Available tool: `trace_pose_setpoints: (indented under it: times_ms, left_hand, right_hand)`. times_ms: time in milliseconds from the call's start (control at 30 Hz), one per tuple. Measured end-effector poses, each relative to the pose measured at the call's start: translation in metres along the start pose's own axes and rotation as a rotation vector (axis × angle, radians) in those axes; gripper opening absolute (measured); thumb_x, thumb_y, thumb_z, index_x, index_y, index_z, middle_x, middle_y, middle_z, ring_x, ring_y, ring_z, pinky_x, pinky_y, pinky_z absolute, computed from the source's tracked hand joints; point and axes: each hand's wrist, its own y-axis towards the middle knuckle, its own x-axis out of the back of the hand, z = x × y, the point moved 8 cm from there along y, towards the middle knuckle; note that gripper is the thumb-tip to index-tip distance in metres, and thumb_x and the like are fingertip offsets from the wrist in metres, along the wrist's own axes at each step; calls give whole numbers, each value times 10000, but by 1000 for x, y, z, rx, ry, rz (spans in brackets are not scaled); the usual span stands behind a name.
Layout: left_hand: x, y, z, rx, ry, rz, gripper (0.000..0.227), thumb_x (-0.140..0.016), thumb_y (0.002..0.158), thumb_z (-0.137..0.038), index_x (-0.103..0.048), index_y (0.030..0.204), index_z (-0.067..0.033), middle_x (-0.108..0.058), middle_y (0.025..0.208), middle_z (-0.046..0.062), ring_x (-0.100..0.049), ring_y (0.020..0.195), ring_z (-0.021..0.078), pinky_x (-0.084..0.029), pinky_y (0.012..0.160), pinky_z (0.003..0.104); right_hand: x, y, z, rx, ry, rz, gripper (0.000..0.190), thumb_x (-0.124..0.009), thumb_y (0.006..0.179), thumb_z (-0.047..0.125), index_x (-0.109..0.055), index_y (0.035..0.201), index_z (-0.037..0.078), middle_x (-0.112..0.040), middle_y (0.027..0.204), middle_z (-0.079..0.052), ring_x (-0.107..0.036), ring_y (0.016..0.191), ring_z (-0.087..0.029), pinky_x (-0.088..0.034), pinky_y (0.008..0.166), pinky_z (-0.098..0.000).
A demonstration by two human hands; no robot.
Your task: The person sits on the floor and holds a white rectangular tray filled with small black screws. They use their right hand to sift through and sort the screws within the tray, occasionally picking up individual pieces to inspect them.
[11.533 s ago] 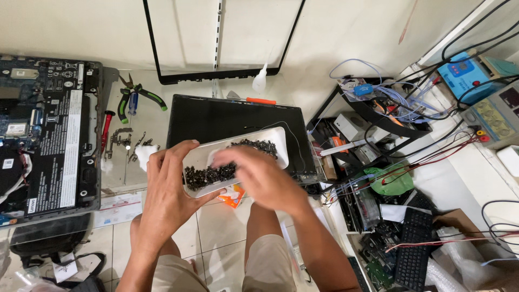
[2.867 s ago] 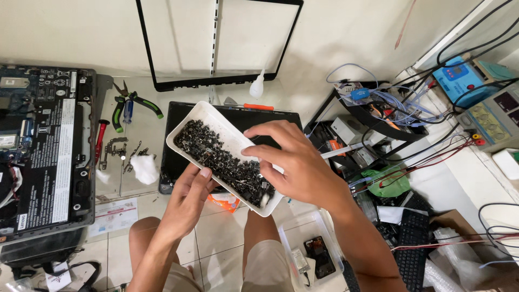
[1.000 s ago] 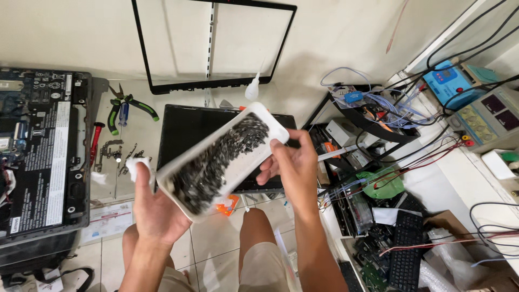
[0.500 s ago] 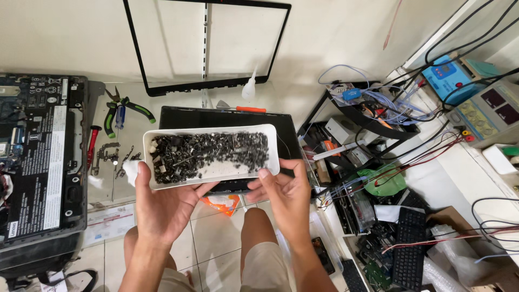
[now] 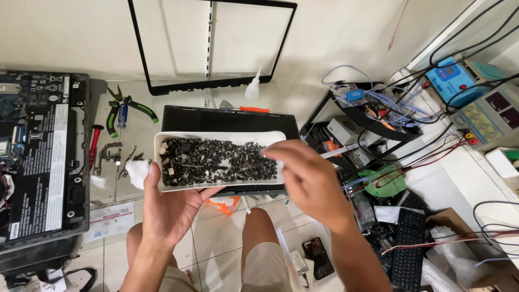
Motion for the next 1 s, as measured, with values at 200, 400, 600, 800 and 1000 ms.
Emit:
trace_pose_setpoints:
  times_ms: [200,400,600,800,1000]
  left_hand:
    - [-24,-10,-2,85,183,-483,747,-334,819,-447,-400,1462,-75,-478,1440,188,-454,1310,391,-361,1086,598]
    - [-25,-10,-4,73,187,-484,715,-335,828,-397,-402,1452,-54,-475,1460,212,-449,1348,417,-360,1069,645]
    - [-15,-8,-3,59,182,-447,708,-369,818,-398,-405,1449,-81,-480,1452,149,-455,1327,356,-378,1048,627]
    - [-26,-10,-4,53,183,-459,723,-348,821,-397,-400,1451,-47,-479,1442,196,-457,1319,398,-371,1068,629]
    - [-19,-10,-3,56,183,-470,700,-355,832,-402,-413,1441,-62,-489,1430,191,-462,1317,387,-374,1066,629]
  right_hand:
    - [-42,17,31,323,-122,346,179,-507,947,-38,-639,1068,-44,-621,1079,-153,-554,988,-301,-482,888,-410]
    - [-37,25,15,203,-262,298,310,-486,883,-110,-563,1181,-81,-569,1192,-197,-560,1112,-341,-443,1036,-438]
    - [-29,28,22,213,-284,221,285,-526,903,-86,-611,1170,-35,-587,1145,-152,-579,1020,-304,-484,937,-413]
    - [-54,19,19,242,-428,376,459,-507,838,-101,-538,1280,18,-477,1232,-173,-548,976,-327,-428,874,-447]
    - [-36,12,23,219,-338,367,227,-521,915,-21,-631,1113,-7,-536,1176,-149,-519,1045,-323,-446,907,-447]
